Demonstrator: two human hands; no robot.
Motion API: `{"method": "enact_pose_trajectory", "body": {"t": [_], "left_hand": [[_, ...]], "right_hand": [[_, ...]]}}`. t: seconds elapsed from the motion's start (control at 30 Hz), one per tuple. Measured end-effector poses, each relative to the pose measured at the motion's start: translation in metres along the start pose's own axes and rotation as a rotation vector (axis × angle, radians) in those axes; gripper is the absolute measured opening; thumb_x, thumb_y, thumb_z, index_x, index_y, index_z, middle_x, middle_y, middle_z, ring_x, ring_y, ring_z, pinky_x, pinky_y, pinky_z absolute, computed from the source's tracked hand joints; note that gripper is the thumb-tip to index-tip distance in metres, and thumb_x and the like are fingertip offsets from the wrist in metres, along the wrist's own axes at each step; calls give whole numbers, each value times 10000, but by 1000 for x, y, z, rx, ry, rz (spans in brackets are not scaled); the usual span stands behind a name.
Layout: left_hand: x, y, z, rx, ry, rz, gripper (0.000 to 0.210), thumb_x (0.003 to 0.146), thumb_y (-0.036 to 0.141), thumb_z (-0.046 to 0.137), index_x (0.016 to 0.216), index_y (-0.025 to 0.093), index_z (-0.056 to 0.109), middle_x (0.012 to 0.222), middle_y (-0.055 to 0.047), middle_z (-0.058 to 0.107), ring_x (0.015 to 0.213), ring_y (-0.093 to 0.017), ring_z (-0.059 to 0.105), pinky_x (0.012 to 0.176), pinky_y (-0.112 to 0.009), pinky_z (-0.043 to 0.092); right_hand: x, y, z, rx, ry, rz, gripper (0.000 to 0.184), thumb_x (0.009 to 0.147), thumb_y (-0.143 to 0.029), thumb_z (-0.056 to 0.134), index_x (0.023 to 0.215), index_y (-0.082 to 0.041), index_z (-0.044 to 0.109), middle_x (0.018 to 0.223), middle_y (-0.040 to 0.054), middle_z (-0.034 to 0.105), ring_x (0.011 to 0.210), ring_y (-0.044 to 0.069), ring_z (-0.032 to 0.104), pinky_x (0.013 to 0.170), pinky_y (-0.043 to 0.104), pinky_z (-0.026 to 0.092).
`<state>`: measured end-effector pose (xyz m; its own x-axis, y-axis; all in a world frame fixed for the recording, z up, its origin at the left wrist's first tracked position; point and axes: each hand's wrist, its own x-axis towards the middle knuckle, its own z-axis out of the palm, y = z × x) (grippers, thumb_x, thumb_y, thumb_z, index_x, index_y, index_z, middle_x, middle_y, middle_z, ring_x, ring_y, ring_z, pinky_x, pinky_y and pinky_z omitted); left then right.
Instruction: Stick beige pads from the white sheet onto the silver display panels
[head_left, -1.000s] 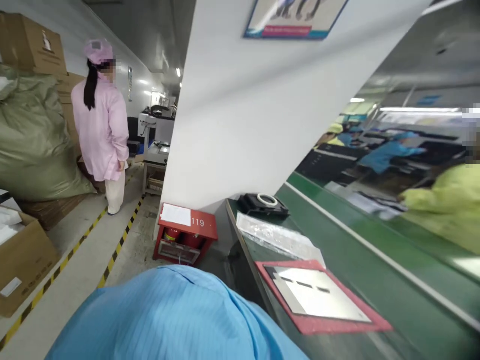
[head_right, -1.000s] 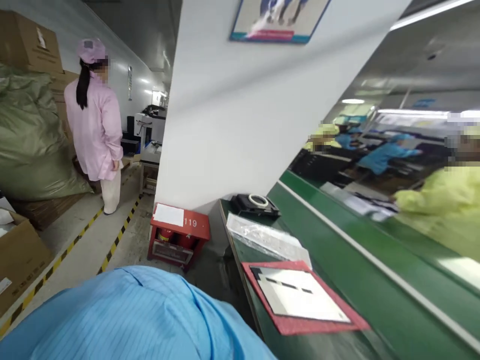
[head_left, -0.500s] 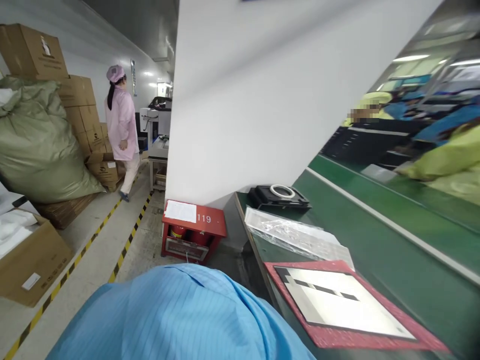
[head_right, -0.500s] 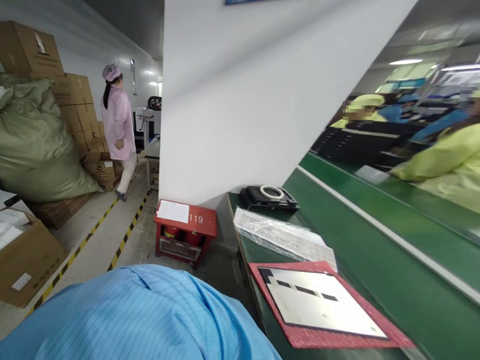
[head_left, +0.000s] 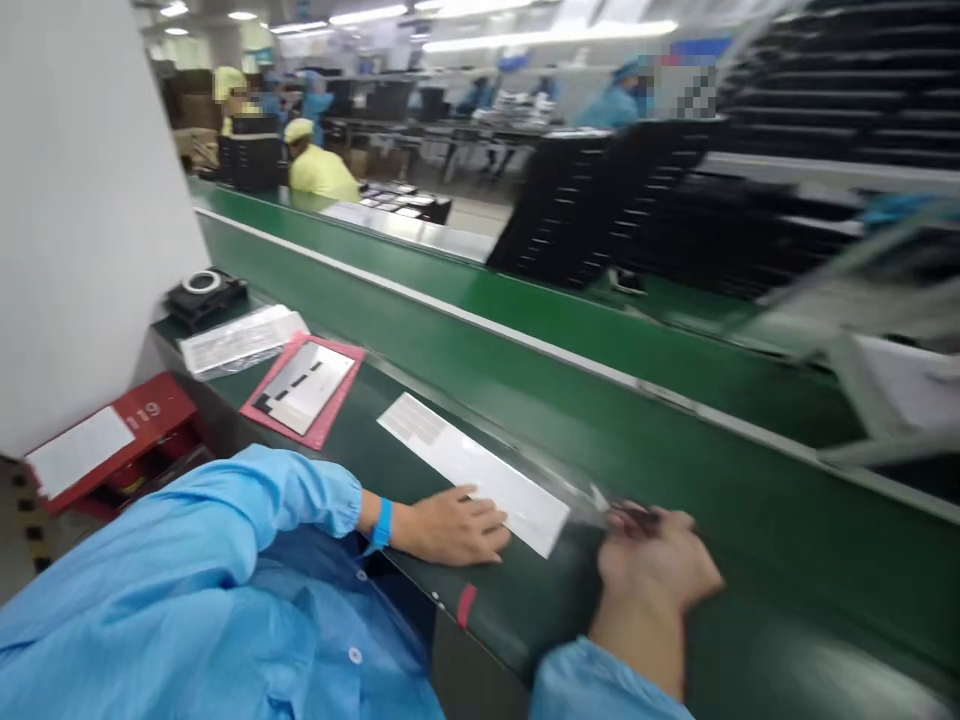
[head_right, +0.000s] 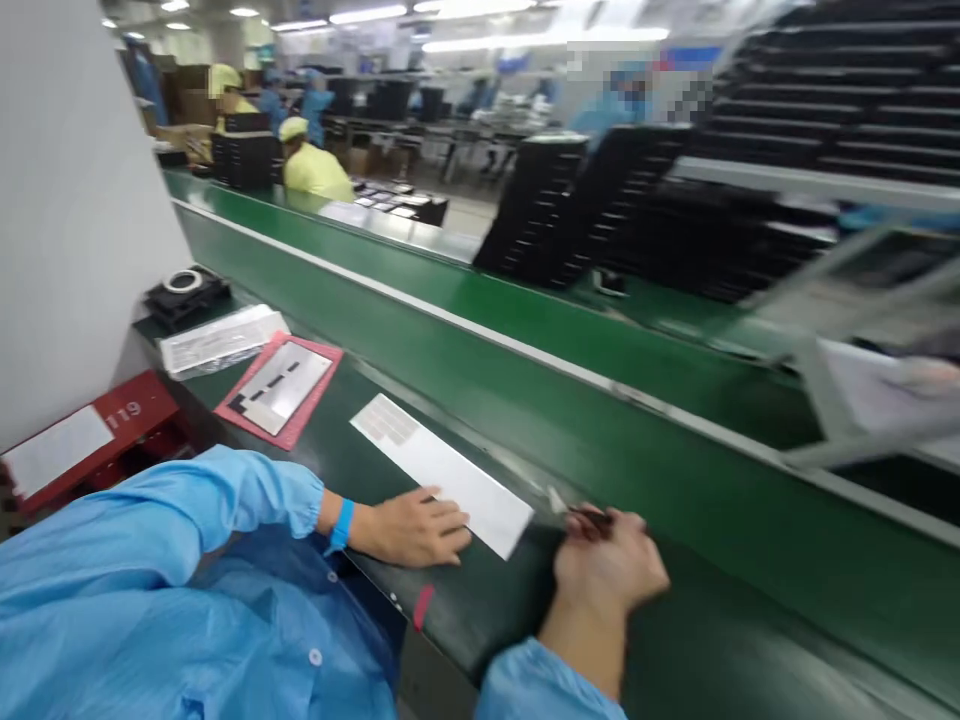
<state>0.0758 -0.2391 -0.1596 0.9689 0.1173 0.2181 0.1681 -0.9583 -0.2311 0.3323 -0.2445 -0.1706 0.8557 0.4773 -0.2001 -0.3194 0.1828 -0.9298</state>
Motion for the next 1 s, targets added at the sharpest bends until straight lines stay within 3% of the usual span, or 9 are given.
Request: {"method": "enact_pose_trajectory", "body": {"t": [0.1, 0.33, 0.53, 0.8, 0.9, 1.0], "left_hand": [[-4, -13, 4, -66, 33, -69, 468, 1102, 519, 510, 1240, 115, 702, 1425, -216, 641, 1266, -303, 623, 1144, -508, 427], [-4, -23, -3, -115, 28, -140, 533, 1062, 576, 555, 1275, 100, 663, 1411, -225, 637, 1285, -336, 588, 1129, -502, 391], [5, -26, -2, -135, 48, -175, 600, 1036, 600, 571, 1288, 59, 637, 1374, -236, 639, 1250, -343, 584, 1148, -513, 379], [3, -32, 0, -186, 106, -191, 535, 1028, 544, 600, 1299, 84, 639, 1461, -226, 628, 1319, -359, 585, 1195, -562, 390], [9, -35, -23, -253, 207, -175, 373, 1050, 480, 555, 1235, 176, 668, 1480, -154, 645, 1359, -305, 591, 1217, -535, 417], [10, -40, -68, -490, 507, -234, 278, 1044, 352, 523, 1233, 224, 681, 1409, -124, 682, 1345, -253, 625, 1238, -517, 455]], "right_hand": [[11, 2, -19, 32, 64, 32, 258, 1102, -351, 597, 1036, -104, 565, 877, 39, 582, 713, 103, 570, 601, 183, 485], [11, 11, -8, 70, 22, 28, 333, 1063, -418, 681, 1028, -106, 570, 886, 48, 620, 680, 103, 587, 576, 178, 493], [18, 9, -9, 96, 35, 46, 291, 1106, -378, 625, 1056, -93, 591, 918, 47, 611, 741, 97, 598, 617, 172, 513], [59, 9, 40, 167, -25, 97, 318, 1110, -403, 625, 1052, -91, 601, 917, 41, 596, 734, 87, 569, 626, 173, 504], [65, 12, 51, 195, -36, 78, 326, 1103, -411, 639, 1049, -92, 602, 916, 38, 593, 735, 85, 566, 626, 170, 499], [68, 13, 49, 216, -49, 68, 326, 1103, -411, 638, 1050, -91, 604, 910, 38, 590, 731, 86, 561, 625, 173, 498]]}}
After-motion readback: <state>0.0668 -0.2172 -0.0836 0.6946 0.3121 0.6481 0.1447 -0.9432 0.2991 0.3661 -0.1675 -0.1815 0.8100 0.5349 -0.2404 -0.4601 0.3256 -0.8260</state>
